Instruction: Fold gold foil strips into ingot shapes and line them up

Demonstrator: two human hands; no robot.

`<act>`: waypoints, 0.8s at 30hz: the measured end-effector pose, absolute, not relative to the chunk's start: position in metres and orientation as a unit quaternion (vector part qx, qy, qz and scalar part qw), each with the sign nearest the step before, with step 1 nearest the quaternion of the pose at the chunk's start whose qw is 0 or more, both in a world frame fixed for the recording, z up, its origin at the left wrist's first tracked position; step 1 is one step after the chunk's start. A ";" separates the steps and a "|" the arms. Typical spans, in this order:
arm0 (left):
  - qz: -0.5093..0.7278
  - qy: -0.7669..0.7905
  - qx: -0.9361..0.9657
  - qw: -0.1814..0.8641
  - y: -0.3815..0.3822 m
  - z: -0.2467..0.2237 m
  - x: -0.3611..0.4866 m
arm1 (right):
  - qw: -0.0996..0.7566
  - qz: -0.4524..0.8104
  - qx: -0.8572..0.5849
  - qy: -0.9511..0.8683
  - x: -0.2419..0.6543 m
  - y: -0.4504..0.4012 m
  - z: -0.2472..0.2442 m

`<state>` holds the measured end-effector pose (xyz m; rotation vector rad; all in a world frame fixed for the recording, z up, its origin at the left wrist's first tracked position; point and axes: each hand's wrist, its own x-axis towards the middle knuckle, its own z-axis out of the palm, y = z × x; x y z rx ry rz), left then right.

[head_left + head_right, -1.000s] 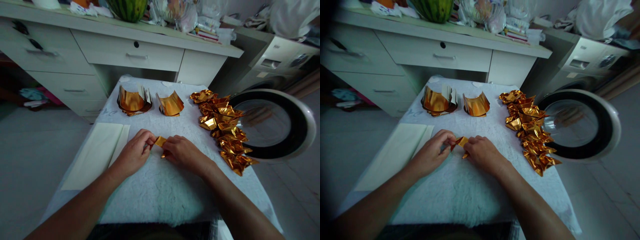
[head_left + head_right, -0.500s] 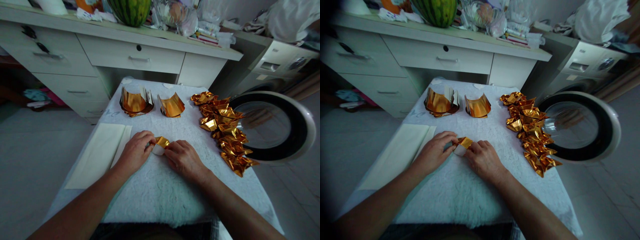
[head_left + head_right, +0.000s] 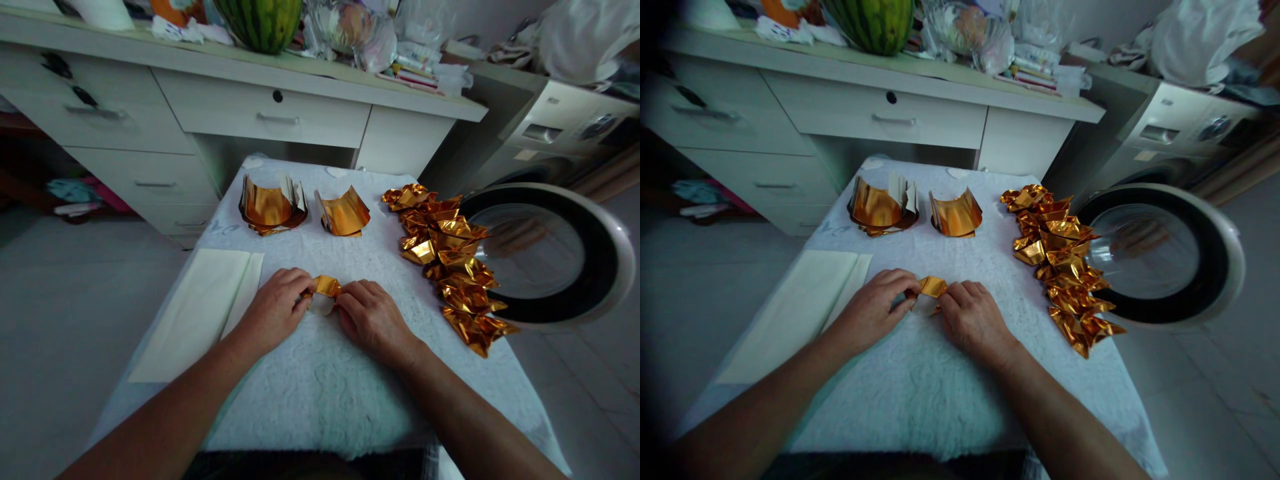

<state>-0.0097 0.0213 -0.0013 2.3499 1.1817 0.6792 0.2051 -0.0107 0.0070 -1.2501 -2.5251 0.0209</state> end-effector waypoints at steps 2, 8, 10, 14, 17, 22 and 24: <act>0.246 0.424 0.846 0.211 0.021 -0.001 -0.010 | 0.163 0.007 -0.435 -0.885 0.205 -0.010 0.007; 0.246 0.422 0.848 0.207 0.020 -0.001 -0.010 | 0.174 -0.024 -0.401 -0.899 0.209 -0.010 0.006; 0.241 0.422 0.849 0.209 0.019 0.000 -0.010 | 0.181 -0.025 -0.388 -0.903 0.210 -0.010 0.005; 0.234 0.422 0.848 0.221 0.017 0.005 -0.011 | 0.200 -0.004 -0.396 -0.896 0.211 -0.009 0.004; 0.218 0.410 0.859 0.217 0.015 0.009 -0.013 | 0.206 0.020 -0.419 -0.884 0.211 -0.008 0.004; 0.210 0.401 0.873 0.178 0.014 0.005 -0.014 | 0.216 0.068 -0.452 -0.863 0.209 -0.006 0.003; 0.215 0.395 0.879 0.159 0.014 0.001 -0.013 | 0.218 0.084 -0.467 -0.853 0.208 -0.005 0.003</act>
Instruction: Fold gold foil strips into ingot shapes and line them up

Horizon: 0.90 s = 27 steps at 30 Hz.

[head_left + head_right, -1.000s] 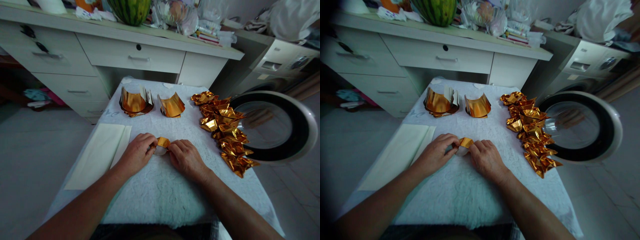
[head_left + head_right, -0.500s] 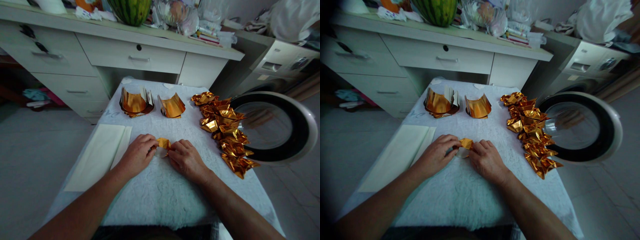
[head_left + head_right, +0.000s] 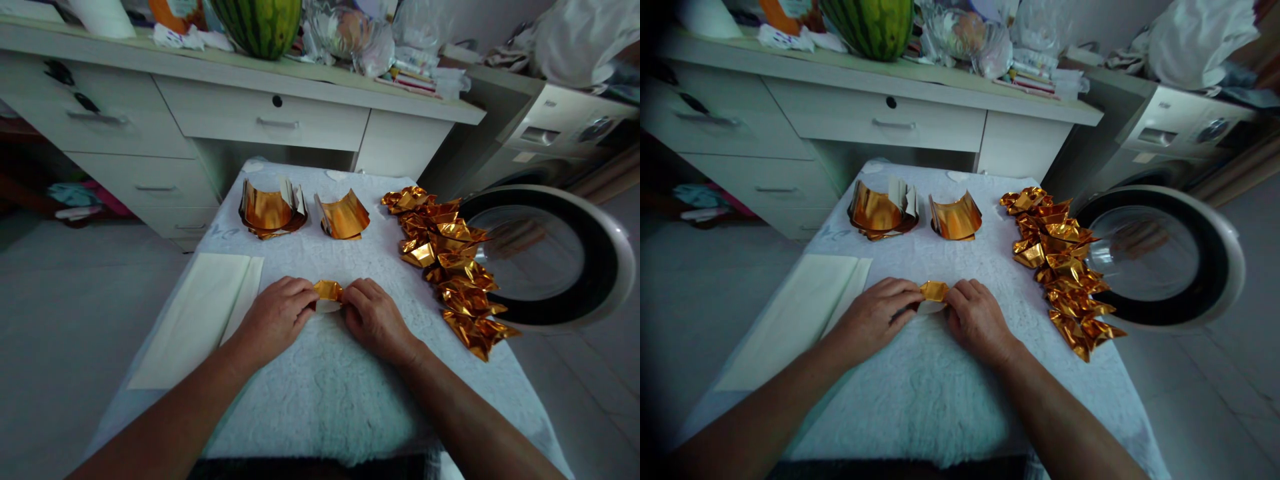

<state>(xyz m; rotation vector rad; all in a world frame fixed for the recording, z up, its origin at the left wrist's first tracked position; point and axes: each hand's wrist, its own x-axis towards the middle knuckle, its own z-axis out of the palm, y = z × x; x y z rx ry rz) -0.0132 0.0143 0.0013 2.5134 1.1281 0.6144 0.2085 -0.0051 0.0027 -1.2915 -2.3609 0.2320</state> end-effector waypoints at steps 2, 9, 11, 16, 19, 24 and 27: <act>0.217 0.388 0.885 0.135 0.015 -0.001 -0.012 | 0.219 0.092 -0.479 -0.845 0.208 -0.005 0.002; 0.193 0.400 0.889 0.113 0.014 0.003 -0.011 | 0.217 0.138 -0.479 -0.839 0.211 -0.004 0.004; 0.175 0.410 0.888 0.110 0.014 0.004 -0.011 | 0.210 0.154 -0.484 -0.836 0.211 -0.004 0.007; 0.138 0.440 0.879 0.119 0.015 0.008 -0.010 | 0.190 0.179 -0.506 -0.822 0.209 -0.002 0.010; 0.130 0.453 0.871 0.140 0.016 0.011 -0.010 | 0.201 0.201 -0.515 -0.809 0.210 -0.001 0.009; 0.146 0.466 0.852 0.190 0.016 0.014 -0.011 | 0.233 0.223 -0.519 -0.792 0.213 0.000 0.008; 0.166 0.467 0.841 0.215 0.016 0.014 -0.013 | 0.235 0.224 -0.509 -0.797 0.215 0.000 0.008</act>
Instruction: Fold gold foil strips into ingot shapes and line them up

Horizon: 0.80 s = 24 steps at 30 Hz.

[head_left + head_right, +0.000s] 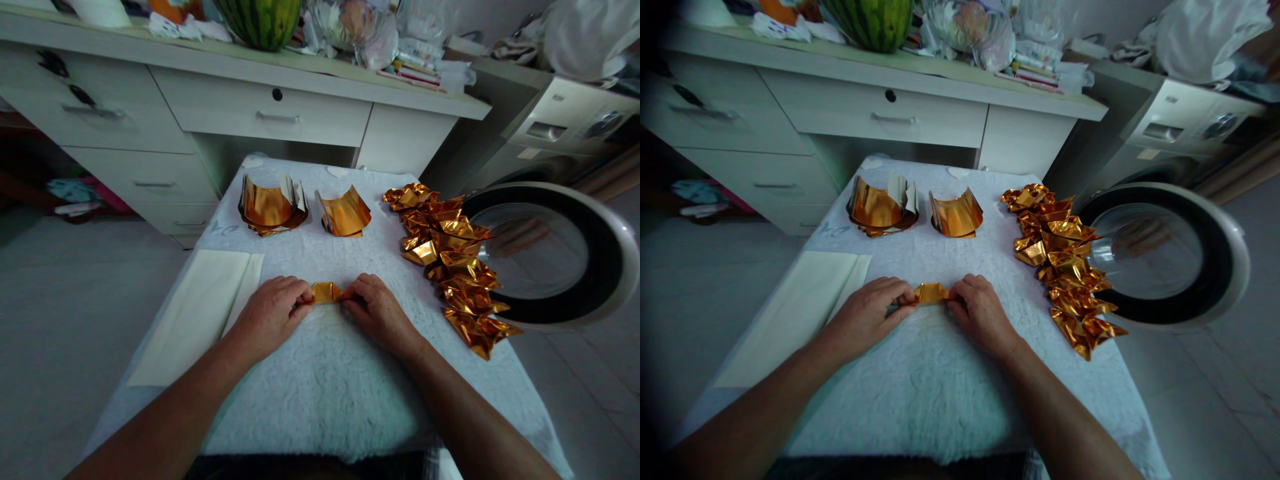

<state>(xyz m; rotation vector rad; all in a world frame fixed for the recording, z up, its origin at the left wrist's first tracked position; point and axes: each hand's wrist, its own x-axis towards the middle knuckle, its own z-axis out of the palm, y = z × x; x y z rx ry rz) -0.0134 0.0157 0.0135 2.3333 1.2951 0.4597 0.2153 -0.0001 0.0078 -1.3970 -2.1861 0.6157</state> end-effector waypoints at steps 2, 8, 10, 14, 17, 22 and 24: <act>0.167 0.459 0.843 0.225 0.016 0.013 -0.015 | 0.236 0.228 -0.494 -0.805 0.217 0.000 0.008; 0.156 0.454 0.847 0.230 0.018 0.011 -0.019 | 0.239 0.238 -0.486 -0.807 0.219 0.001 0.009; 0.149 0.456 0.847 0.227 0.019 0.011 -0.018 | 0.242 0.237 -0.495 -0.801 0.218 0.001 0.008; 0.126 0.469 0.850 0.204 0.018 0.012 -0.015 | 0.238 0.227 -0.512 -0.794 0.214 0.001 0.008; 0.127 0.469 0.853 0.192 0.018 0.012 -0.014 | 0.227 0.217 -0.525 -0.791 0.211 0.002 0.009; 0.126 0.472 0.854 0.181 0.017 0.012 -0.013 | 0.188 0.187 -0.548 -0.794 0.207 0.004 0.010; 0.125 0.474 0.854 0.172 0.016 0.012 -0.012 | 0.172 0.176 -0.553 -0.796 0.205 0.004 0.011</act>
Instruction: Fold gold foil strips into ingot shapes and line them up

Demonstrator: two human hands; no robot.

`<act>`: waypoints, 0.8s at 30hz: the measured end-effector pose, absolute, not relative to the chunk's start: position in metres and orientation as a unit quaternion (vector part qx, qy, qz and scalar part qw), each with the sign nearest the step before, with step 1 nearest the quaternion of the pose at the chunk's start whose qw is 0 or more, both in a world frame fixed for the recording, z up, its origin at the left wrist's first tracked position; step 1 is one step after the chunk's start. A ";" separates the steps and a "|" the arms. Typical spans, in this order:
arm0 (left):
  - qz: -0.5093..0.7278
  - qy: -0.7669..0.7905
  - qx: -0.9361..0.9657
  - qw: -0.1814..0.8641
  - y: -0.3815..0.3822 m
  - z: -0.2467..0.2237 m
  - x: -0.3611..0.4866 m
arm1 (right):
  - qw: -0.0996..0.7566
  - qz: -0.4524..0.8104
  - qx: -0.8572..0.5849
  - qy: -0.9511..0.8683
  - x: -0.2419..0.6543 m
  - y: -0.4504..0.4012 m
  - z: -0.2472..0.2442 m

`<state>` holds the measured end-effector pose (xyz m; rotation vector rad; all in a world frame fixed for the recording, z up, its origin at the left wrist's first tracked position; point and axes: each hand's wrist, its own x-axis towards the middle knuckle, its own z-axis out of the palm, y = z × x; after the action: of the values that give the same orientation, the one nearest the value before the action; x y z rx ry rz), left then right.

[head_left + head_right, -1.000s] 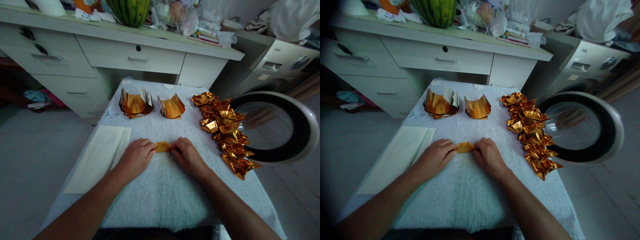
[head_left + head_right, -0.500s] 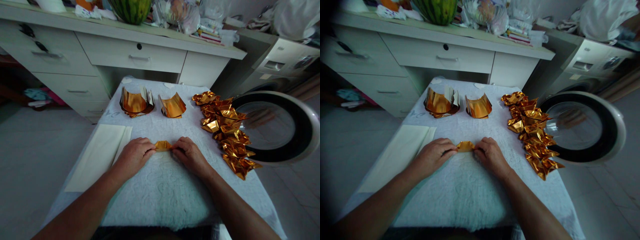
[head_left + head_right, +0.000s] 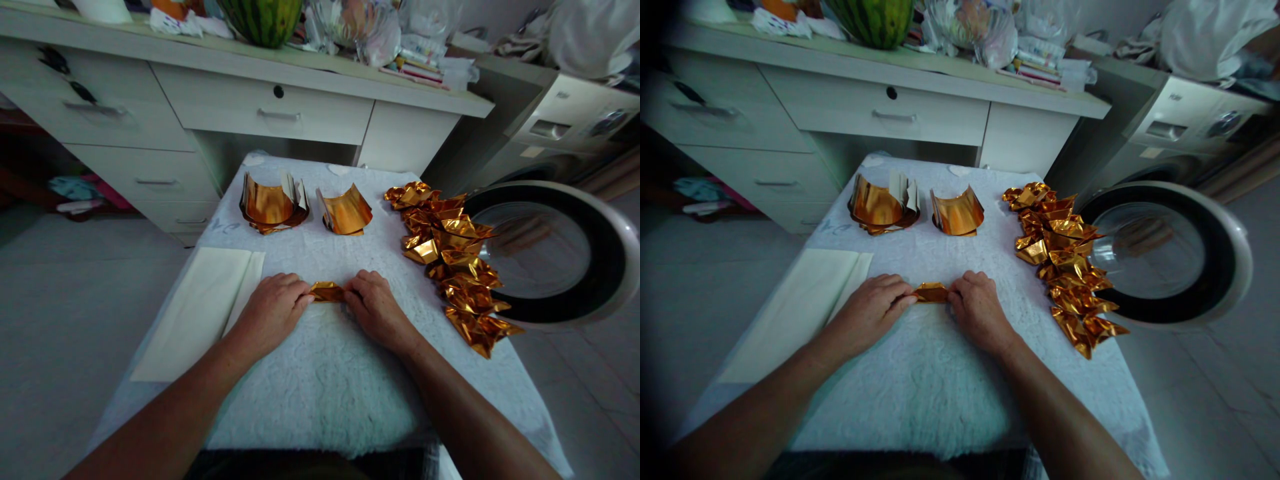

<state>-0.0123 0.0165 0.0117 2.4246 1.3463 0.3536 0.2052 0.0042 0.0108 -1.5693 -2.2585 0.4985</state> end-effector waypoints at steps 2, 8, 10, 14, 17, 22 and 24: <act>0.124 0.476 0.856 0.161 0.015 0.011 -0.011 | 0.154 0.165 -0.560 -0.797 0.203 0.005 0.012; 0.100 0.494 0.857 0.102 0.013 0.009 -0.008 | 0.106 0.135 -0.597 -0.784 0.197 0.006 0.014; 0.090 0.497 0.858 0.089 0.013 0.009 -0.007 | 0.095 0.125 -0.604 -0.781 0.196 0.006 0.013; 0.083 0.499 0.860 0.071 0.013 0.007 -0.007 | 0.091 0.111 -0.610 -0.779 0.195 0.006 0.012; 0.090 0.496 0.862 0.061 0.013 0.006 -0.007 | 0.090 0.114 -0.613 -0.777 0.195 0.006 0.013; 0.092 0.497 0.861 0.054 0.013 0.003 -0.008 | 0.085 0.144 -0.596 -0.785 0.200 0.010 0.019; 0.091 0.497 0.861 0.056 0.014 0.003 -0.008 | 0.076 0.161 -0.586 -0.790 0.202 0.013 0.021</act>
<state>-0.0078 0.0136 0.0026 2.6132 1.5067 0.2751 0.2020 0.0131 0.0215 -1.7573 -2.3697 0.4841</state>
